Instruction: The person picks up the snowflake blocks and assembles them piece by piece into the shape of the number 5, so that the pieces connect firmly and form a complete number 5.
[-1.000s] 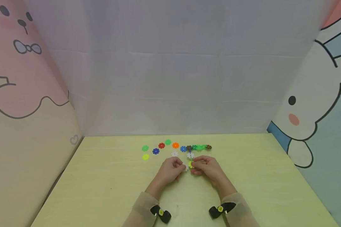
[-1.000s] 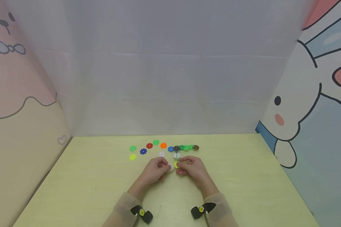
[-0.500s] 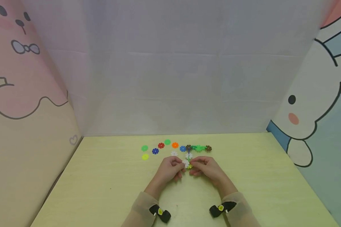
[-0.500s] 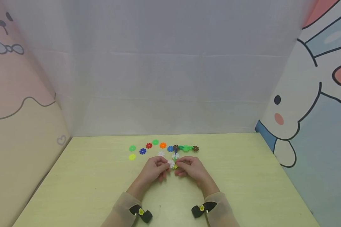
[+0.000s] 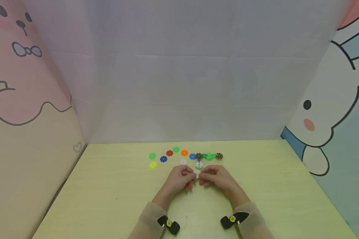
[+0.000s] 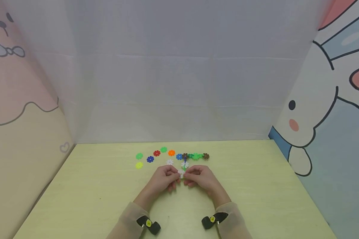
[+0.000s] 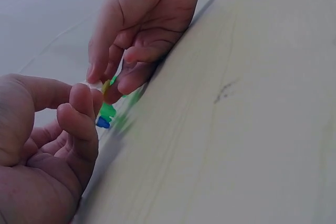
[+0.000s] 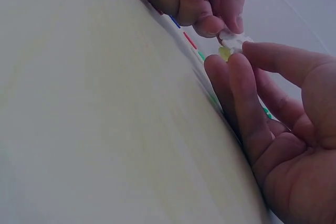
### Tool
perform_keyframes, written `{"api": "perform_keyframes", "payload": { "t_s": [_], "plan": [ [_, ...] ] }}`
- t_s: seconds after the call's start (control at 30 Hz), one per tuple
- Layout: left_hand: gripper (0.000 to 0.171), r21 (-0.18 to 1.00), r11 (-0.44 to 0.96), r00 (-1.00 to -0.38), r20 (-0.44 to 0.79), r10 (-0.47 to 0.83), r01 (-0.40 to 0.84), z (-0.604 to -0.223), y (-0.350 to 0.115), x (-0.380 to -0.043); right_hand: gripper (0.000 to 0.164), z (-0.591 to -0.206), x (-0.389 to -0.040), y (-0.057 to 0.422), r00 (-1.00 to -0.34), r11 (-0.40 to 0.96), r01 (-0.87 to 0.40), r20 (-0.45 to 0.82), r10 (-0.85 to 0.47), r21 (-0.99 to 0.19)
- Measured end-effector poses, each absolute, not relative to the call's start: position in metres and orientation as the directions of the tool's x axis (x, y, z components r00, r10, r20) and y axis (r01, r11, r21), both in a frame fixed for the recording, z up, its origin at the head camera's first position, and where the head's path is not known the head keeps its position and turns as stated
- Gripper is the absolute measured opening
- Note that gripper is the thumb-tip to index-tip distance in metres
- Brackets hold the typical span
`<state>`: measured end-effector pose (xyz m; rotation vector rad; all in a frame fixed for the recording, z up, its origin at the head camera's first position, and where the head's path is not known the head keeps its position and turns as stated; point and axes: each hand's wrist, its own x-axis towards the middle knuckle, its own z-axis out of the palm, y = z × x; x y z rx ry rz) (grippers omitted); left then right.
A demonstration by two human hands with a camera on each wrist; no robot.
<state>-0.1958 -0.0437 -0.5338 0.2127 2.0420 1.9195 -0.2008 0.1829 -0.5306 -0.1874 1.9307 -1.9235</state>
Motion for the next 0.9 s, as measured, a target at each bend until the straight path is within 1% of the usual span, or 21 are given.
{"api": "perform_keyframes", "payload": {
  "t_s": [0.13,0.27,0.37,0.47,0.57,0.73,0.8,0.9],
  "plan": [
    [0.014,0.988,0.074,-0.945,-0.151,0.291,-0.135,-0.535,-0.044,-0.196,0.019,-0.53,-0.2,0.186,-0.89,0.051,0.183,-0.188,-0.415,-0.982],
    [0.015,0.982,0.08,-0.95,-0.185,0.252,-0.17,-0.537,-0.044,-0.197,0.015,-0.527,-0.199,0.188,-0.865,0.053,0.193,-0.195,-0.463,-0.98],
    [0.016,0.981,0.109,-0.946,-0.186,0.267,-0.162,-0.538,-0.045,-0.197,0.012,-0.526,-0.198,0.188,-0.851,0.047,0.199,-0.197,-0.488,-0.979],
    [0.016,0.983,0.115,-0.941,-0.173,0.292,-0.145,-0.537,-0.046,-0.197,0.01,-0.526,-0.198,0.188,-0.851,0.053,0.205,-0.205,-0.484,-0.977],
    [0.015,0.985,0.089,-0.942,-0.171,0.289,-0.151,-0.537,-0.047,-0.198,0.009,-0.526,-0.199,0.19,-0.869,0.068,0.193,-0.202,-0.451,-0.979],
    [0.013,0.985,0.055,-0.954,-0.173,0.245,-0.164,-0.536,-0.048,-0.198,0.006,-0.523,-0.201,0.194,-0.93,0.061,0.174,-0.185,-0.319,-0.983],
    [0.013,0.986,0.048,-0.957,-0.169,0.236,-0.163,-0.537,-0.048,-0.199,0.008,-0.522,-0.201,0.193,-0.946,0.054,0.174,-0.182,-0.268,-0.983],
    [0.013,0.986,0.043,-0.957,-0.164,0.239,-0.159,-0.537,-0.047,-0.199,0.02,-0.521,-0.202,0.19,-0.956,0.045,0.173,-0.178,-0.231,-0.984]
  ]
}}
